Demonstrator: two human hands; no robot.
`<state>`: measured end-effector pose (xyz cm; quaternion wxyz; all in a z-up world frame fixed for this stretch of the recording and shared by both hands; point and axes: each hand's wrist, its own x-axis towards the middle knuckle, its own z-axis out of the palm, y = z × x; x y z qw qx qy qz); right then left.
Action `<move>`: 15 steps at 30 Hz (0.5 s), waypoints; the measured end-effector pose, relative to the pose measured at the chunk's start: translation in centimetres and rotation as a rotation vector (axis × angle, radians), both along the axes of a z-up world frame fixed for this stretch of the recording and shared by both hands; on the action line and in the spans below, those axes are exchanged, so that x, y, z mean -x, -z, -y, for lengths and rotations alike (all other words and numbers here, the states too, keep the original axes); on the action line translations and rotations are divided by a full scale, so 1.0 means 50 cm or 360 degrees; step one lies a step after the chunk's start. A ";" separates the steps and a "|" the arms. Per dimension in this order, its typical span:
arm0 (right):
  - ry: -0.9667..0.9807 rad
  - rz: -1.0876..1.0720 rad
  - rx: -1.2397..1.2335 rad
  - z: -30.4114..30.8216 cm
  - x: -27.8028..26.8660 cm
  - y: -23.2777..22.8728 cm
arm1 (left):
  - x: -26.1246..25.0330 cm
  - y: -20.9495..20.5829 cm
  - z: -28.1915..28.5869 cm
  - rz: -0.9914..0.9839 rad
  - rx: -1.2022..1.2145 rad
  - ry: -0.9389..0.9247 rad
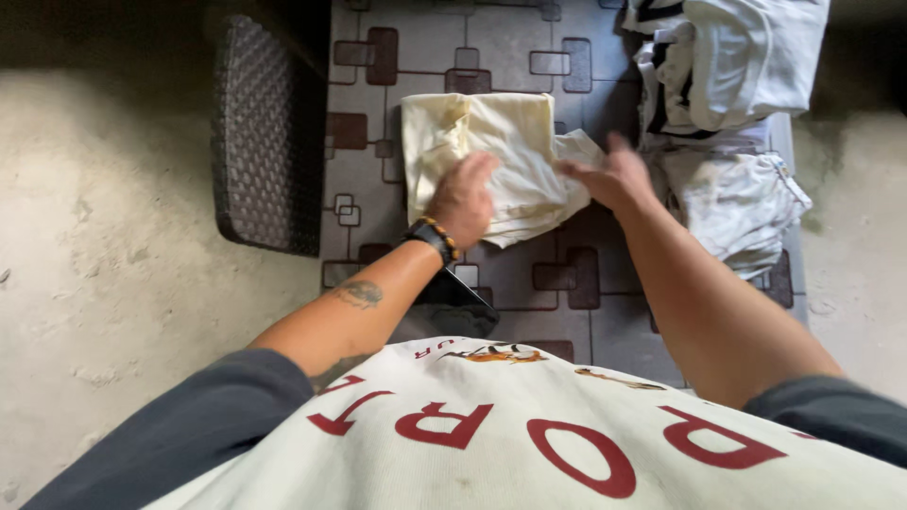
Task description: The person folds multiple pieces of clothing on a table, including shirts, shorts, and towels. They handle each item one at a time, smoothing and folding them into neat stacks.
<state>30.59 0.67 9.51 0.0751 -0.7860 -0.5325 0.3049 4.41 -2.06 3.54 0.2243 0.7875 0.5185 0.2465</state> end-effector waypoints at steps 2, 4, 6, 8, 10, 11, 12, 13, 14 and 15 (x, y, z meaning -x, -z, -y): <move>0.0100 -0.0266 0.0135 0.000 0.004 0.008 | -0.061 0.008 0.001 0.0039 0.0337 0.0171; 0.0281 -0.0636 0.0177 -0.006 0.020 0.014 | -0.107 0.009 -0.020 0.0023 0.0584 0.0046; 0.0459 -0.1199 0.0234 -0.016 0.039 0.008 | -0.127 0.003 -0.047 0.0319 0.0804 -0.0043; 0.0323 -0.1075 -0.0062 -0.018 0.064 -0.007 | -0.116 -0.008 -0.068 0.0931 0.0979 -0.0090; 0.0106 -0.0869 -0.0283 -0.014 0.106 -0.020 | -0.083 -0.020 -0.085 0.1463 0.1312 -0.0245; -0.0040 -0.0719 -0.0360 -0.009 0.135 -0.024 | -0.066 -0.027 -0.092 0.1736 0.1470 -0.0319; -0.0186 -0.0574 -0.0433 -0.002 0.168 -0.025 | -0.045 -0.034 -0.098 0.1804 0.1468 -0.0328; -0.0377 -0.0687 -0.0414 0.008 0.202 -0.024 | -0.023 -0.041 -0.105 0.1871 0.1464 -0.0335; -0.0567 -0.0794 -0.0399 0.018 0.226 -0.021 | -0.008 -0.046 -0.111 0.1939 0.1458 -0.0337; -0.0571 -0.0743 -0.0427 0.028 0.243 -0.018 | 0.004 -0.049 -0.116 0.1791 0.1422 -0.0375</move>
